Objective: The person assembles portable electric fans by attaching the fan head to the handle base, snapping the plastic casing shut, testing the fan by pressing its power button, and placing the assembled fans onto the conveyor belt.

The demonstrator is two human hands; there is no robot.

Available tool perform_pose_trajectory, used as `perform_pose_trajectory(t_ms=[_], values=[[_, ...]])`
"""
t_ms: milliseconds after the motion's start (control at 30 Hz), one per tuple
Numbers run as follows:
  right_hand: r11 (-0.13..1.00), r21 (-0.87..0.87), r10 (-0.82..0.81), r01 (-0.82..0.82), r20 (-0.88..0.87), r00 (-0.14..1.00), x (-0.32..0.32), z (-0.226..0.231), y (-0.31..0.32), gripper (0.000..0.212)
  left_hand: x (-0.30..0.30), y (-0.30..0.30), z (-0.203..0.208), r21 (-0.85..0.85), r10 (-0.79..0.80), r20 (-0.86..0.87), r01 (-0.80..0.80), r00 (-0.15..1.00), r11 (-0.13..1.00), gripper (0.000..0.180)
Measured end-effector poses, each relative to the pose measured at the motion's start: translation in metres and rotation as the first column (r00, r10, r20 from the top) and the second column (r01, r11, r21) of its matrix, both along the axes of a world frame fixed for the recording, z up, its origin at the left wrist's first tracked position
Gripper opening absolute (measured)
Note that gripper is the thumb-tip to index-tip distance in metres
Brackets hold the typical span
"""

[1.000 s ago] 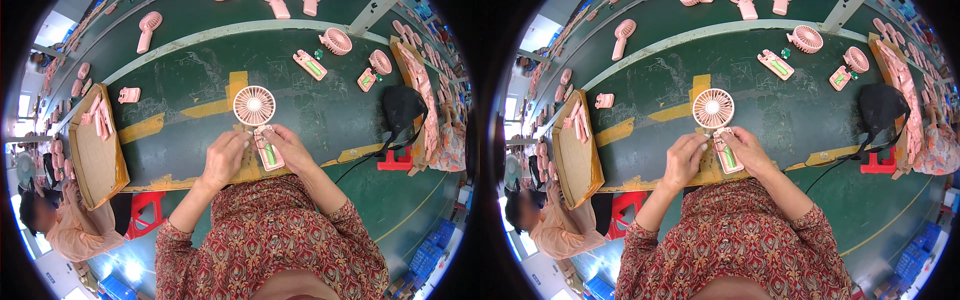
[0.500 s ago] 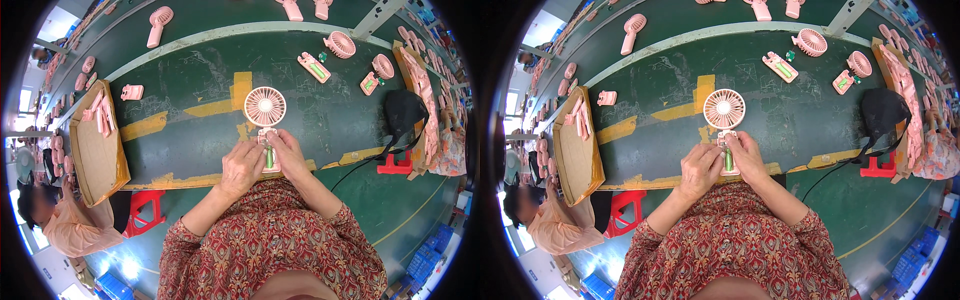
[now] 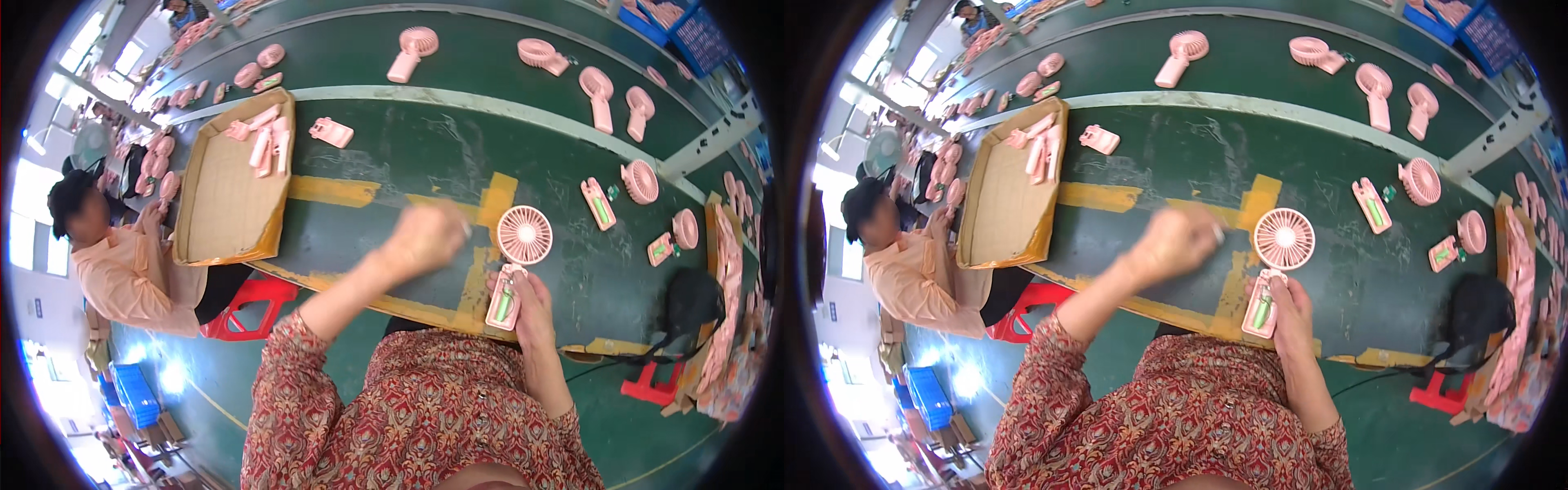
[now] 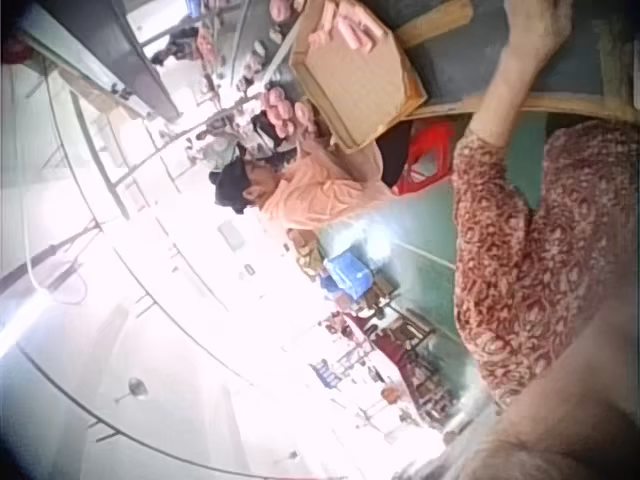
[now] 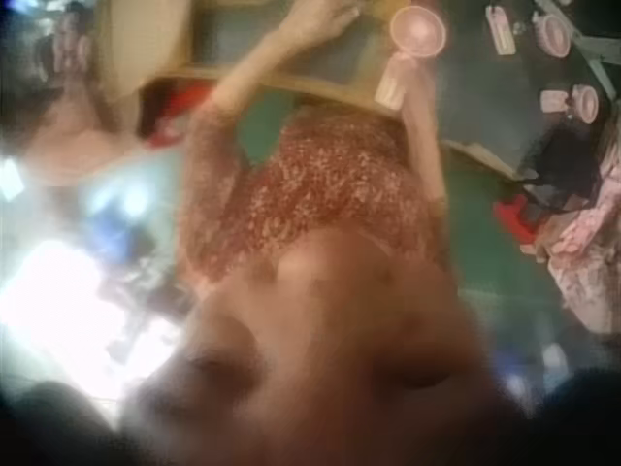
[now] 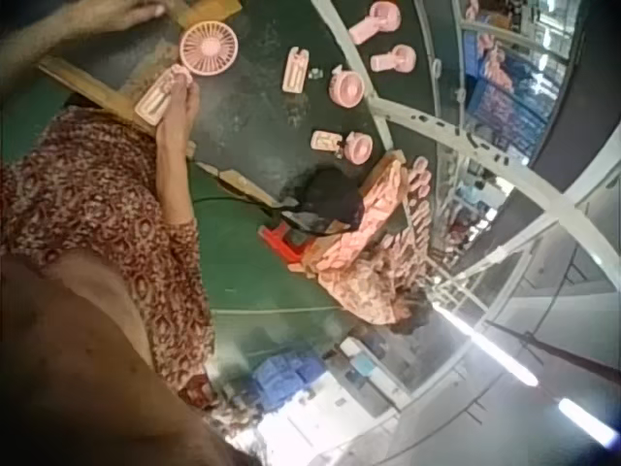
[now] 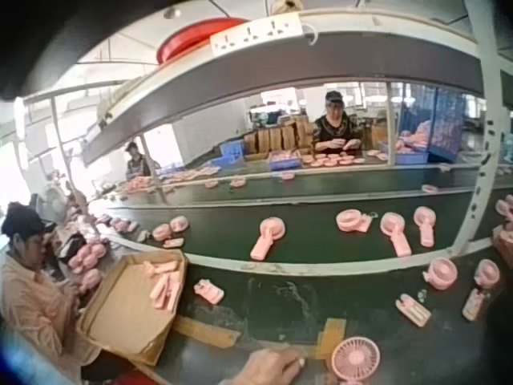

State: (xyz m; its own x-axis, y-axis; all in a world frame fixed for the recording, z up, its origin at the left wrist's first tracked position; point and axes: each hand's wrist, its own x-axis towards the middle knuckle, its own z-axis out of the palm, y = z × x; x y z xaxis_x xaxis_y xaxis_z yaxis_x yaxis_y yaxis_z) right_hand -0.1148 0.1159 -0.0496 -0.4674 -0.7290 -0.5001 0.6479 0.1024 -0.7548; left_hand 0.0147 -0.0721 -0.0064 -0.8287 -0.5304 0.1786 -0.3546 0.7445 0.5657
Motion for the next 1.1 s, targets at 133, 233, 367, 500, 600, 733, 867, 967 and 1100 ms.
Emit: perform_pose_trajectory(t_ms=[133, 233, 367, 500, 600, 733, 867, 967, 1100], values=[[0.999, -0.022, 0.035, -0.036, -0.013, 0.999, 0.003, 0.013, -0.002, 0.025, 0.024, -0.116, 0.006, -0.442, 0.483, 0.134, -0.384, 0.865, 0.81, 0.035], [0.999, -0.002, 0.033, -0.033, 0.009, 0.999, 0.004, 0.014, -0.003, 0.025, 0.044, -0.166, -0.011, -0.441, 0.683, 0.21, -0.555, 0.7, 0.705, 0.061], [0.999, -0.009, 0.042, -0.042, -0.014, 0.999, 0.004, 0.011, -0.002, 0.029, 0.063, -0.179, -0.066, -0.592, 0.615, -0.067, -0.527, 0.786, 0.61, 0.035], [0.999, -0.019, 0.026, -0.026, 0.006, 1.0, -0.001, 0.006, 0.001, 0.028, 0.04, -0.126, -0.053, -0.438, 0.45, -0.128, -0.457, 0.884, 0.774, 0.022], [0.999, -0.044, 0.007, -0.005, 0.034, 0.999, 0.002, 0.008, -0.002, 0.03, 0.034, -0.073, -0.033, -0.229, 0.349, -0.357, -0.443, 0.866, 0.867, 0.022], [0.998, -0.061, 0.007, -0.005, 0.044, 0.999, 0.001, 0.006, -0.005, 0.029, 0.032, -0.006, -0.011, 0.601, 0.661, -0.343, -0.385, 0.667, 0.7, 0.028], [0.995, -0.096, 0.005, 0.002, 0.068, 0.998, 0.005, 0.004, -0.009, 0.029, 0.045, 0.03, -0.03, 0.408, 0.511, -0.169, -0.412, 0.843, 0.815, 0.025], [0.993, -0.115, 0.008, 0.001, 0.075, 0.997, 0.003, 0.002, -0.005, 0.03, 0.04, 0.05, -0.012, -0.075, 0.235, 0.017, -0.233, 0.972, 0.97, 0.034], [0.993, -0.117, 0.011, 0.0, 0.091, 0.996, 0.003, 0.002, -0.003, 0.032, 0.035, 0.066, -0.005, -0.161, 0.087, 0.161, -0.061, 0.983, 0.985, 0.058]])
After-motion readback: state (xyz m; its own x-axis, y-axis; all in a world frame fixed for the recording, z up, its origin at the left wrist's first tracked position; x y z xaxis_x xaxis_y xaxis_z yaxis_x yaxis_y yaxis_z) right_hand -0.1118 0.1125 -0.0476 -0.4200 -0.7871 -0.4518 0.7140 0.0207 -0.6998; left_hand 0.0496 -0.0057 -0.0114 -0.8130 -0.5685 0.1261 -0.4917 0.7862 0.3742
